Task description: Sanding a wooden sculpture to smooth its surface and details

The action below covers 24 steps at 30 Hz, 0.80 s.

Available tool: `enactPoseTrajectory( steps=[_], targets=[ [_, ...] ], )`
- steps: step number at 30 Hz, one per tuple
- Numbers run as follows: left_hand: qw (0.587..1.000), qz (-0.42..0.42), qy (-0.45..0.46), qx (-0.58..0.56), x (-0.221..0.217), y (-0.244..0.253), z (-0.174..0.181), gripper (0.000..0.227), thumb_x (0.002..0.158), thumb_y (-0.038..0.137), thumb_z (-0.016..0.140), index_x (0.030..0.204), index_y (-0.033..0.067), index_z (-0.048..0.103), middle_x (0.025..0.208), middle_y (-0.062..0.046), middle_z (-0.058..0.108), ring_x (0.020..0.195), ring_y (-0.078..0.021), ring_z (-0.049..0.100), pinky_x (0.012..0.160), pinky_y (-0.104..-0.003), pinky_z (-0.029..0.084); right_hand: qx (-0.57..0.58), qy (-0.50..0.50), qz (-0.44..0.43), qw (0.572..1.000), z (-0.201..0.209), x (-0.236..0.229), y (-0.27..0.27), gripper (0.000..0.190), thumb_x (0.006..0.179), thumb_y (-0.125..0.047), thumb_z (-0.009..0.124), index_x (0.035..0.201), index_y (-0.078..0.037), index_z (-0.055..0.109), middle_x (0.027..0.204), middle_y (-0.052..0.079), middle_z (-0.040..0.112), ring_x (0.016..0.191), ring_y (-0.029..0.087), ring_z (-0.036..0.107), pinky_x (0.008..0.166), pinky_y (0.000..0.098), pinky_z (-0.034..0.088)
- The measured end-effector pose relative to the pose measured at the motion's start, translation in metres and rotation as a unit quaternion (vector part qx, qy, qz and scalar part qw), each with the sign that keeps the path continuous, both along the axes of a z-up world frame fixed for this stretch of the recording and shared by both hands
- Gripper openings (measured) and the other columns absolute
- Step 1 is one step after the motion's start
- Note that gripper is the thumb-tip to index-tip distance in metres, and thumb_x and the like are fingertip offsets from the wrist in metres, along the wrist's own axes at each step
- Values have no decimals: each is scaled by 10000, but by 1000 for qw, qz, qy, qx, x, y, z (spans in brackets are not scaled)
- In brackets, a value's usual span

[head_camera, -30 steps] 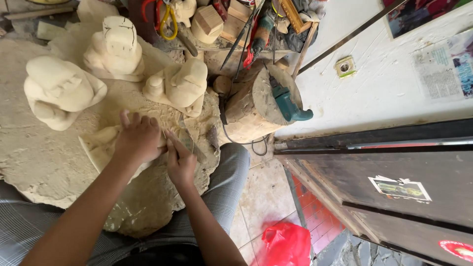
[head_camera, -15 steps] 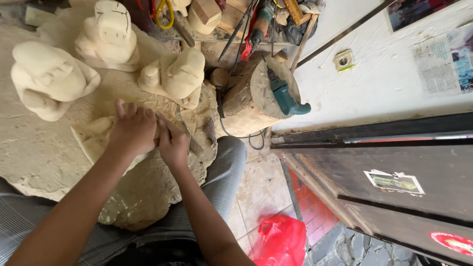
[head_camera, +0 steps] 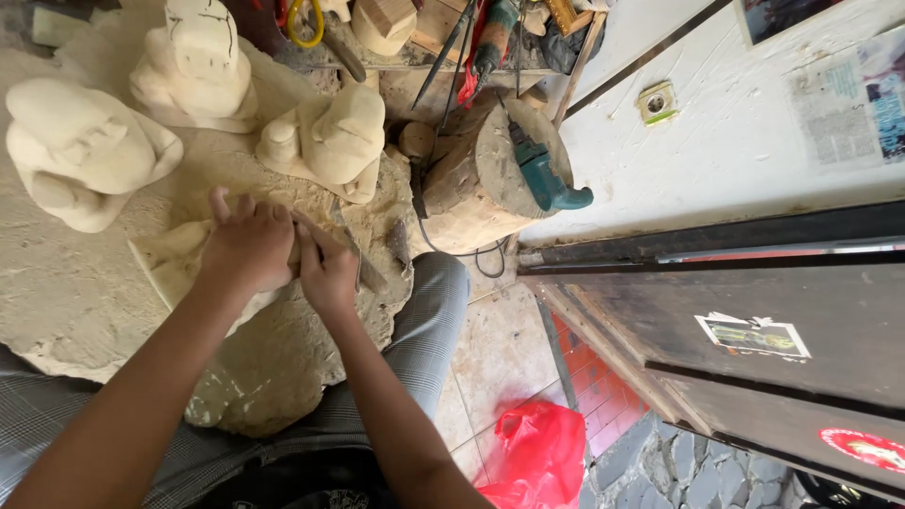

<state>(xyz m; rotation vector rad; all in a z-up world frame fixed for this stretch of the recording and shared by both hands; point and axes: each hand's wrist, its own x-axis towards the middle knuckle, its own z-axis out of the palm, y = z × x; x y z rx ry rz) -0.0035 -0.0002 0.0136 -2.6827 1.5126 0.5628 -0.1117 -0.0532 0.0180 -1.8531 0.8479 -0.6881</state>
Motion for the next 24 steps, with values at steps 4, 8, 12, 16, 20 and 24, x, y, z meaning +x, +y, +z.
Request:
enactPoseTrajectory(
  steps=[4, 8, 12, 16, 20, 24],
  targets=[
    [1000, -11, 3, 20, 4, -3, 3, 572, 841, 440, 722, 1198, 11, 600, 1136, -191, 664, 1236, -371, 539, 1183, -692, 42, 4, 7, -18, 1000, 48, -21, 19, 261, 1053, -152, 573, 1221, -69, 754, 1034, 230, 749, 982, 396, 709, 782, 421, 594],
    [1000, -14, -7, 22, 0, 2, -2, 493, 869, 375, 680, 1194, 21, 570, 1144, -171, 650, 1259, -352, 511, 1191, -652, 32, 5, 33, -18, 999, 16, -14, 10, 249, 1033, -167, 587, 1225, -157, 745, 1126, 168, 731, 1116, 340, 670, 959, 447, 556],
    [1000, -18, -13, 21, 3, 0, -2, 456, 855, 303, 651, 1205, 20, 581, 1160, -154, 665, 1260, -339, 527, 1191, -634, 41, 67, -8, -9, 998, 14, -11, 3, 253, 1067, -165, 558, 1247, -155, 736, 1136, 183, 725, 1141, 362, 663, 982, 443, 550],
    [1000, -19, -7, 23, 0, 0, 6, 544, 840, 394, 701, 1209, 16, 570, 1160, -184, 645, 1265, -358, 505, 1182, -673, 1, 34, -17, -23, 999, 34, -23, 16, 241, 1023, -88, 599, 1221, -102, 737, 1189, 203, 705, 1200, 346, 619, 1007, 454, 534],
    [999, -16, -37, -7, -6, 3, 3, 398, 863, 291, 640, 1159, 31, 583, 1073, -144, 649, 1190, -325, 533, 1183, -629, 77, 16, 23, 3, 1000, 0, -8, -4, 236, 1039, -112, 585, 1201, -109, 756, 1050, 182, 744, 1042, 342, 704, 892, 433, 588],
    [997, -37, -64, 10, -16, 13, 27, 546, 877, 427, 685, 1228, 30, 553, 1118, -143, 626, 1224, -307, 507, 1218, -632, 41, 62, 33, 59, 996, -3, 9, -26, 186, 1031, -231, 646, 1135, -143, 773, 1012, 170, 751, 1057, 331, 712, 893, 462, 586]
  ],
)
